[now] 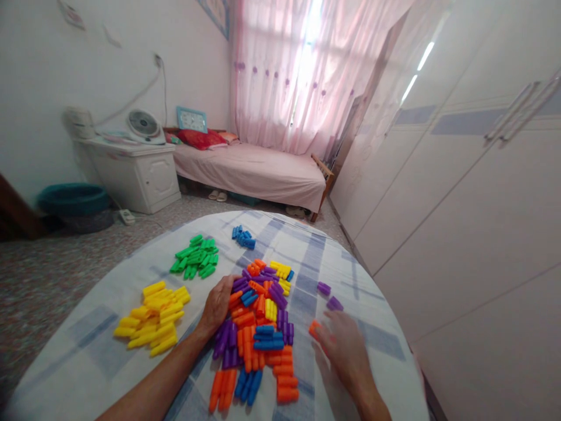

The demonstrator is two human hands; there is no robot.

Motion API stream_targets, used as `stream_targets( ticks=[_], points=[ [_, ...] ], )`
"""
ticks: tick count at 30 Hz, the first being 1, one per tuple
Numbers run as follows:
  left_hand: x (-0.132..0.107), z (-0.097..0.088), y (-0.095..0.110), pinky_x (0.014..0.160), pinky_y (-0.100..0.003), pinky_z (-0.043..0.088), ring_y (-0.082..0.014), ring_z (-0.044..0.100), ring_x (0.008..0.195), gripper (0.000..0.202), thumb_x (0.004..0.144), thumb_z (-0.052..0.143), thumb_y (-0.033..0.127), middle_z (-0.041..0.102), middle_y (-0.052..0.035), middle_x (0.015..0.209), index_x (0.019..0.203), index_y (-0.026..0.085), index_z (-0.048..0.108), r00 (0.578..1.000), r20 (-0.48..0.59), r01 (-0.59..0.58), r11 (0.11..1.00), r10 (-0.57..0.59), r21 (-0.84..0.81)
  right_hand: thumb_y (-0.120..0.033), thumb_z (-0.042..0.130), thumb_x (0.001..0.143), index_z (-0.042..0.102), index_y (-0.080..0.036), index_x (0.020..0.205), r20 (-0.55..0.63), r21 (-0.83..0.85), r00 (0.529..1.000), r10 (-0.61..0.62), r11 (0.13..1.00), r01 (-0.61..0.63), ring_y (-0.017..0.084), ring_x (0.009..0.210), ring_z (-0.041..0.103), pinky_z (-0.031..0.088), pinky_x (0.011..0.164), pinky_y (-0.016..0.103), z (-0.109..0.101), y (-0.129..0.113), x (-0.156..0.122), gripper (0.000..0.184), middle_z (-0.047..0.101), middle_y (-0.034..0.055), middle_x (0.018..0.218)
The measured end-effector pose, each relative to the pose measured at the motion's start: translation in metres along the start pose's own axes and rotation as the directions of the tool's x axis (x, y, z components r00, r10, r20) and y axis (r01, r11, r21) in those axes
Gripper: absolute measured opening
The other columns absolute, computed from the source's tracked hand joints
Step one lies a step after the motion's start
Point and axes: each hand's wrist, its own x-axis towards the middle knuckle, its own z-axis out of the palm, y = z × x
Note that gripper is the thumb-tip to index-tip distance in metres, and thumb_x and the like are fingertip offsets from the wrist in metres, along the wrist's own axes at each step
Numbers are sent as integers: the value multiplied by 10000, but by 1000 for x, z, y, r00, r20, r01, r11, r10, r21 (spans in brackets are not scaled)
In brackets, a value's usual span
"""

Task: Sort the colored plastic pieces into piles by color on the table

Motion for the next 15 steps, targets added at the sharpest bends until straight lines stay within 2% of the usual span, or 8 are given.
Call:
stream_targets(
  ticks=[3, 5, 10, 13, 15],
  points=[
    [0, 0, 1, 923, -352, 445, -184, 595, 979, 417, 945, 230, 380, 639, -57, 984, 1003, 202, 603, 1000, 0, -10, 1000, 10, 7, -526, 438, 818, 534, -197, 1223, -38, -48, 970, 239, 969, -240, 239, 925, 643, 499, 707, 354, -7, 1, 12, 531, 589, 109, 1173],
    [-1, -1, 2, 916, -351, 445, -184, 593, 966, 409, 945, 233, 372, 635, -53, 967, 990, 203, 603, 1000, -3, -6, 1000, 6, 8, -531, 444, 808, 502, -166, 1263, -19, -118, 950, 313, 942, -313, 263, 920, 646, 495, 679, 369, -6, 1, 24, 586, 584, 136, 1179],
    [-1, 0, 6, 877, -335, 455, -183, 593, 928, 401, 944, 239, 360, 630, -47, 931, 956, 205, 609, 1000, -5, -2, 1000, 2, 5, -428, 428, 844, 503, -109, 1260, 36, -224, 937, 347, 917, -330, 286, 1009, 617, 471, 787, 379, 6, -10, 57, 530, 584, 175, 1170],
    [-1, 0, 6, 864, -331, 455, -182, 592, 920, 412, 947, 227, 362, 626, -49, 935, 975, 206, 607, 1000, -1, 13, 1000, -13, 8, -371, 449, 855, 512, -89, 1248, 80, -169, 961, 266, 953, -250, 255, 1072, 587, 446, 864, 329, 11, -23, 73, 488, 586, 160, 1170],
    [0, 0, 5, 869, -331, 451, -180, 589, 929, 415, 949, 222, 364, 624, -50, 945, 981, 209, 606, 1000, -2, 16, 1000, -16, -1, -374, 460, 858, 490, -95, 1271, 70, -142, 973, 219, 968, -207, 252, 1072, 583, 451, 856, 326, 9, -32, 78, 499, 568, 155, 1202]
  ],
)
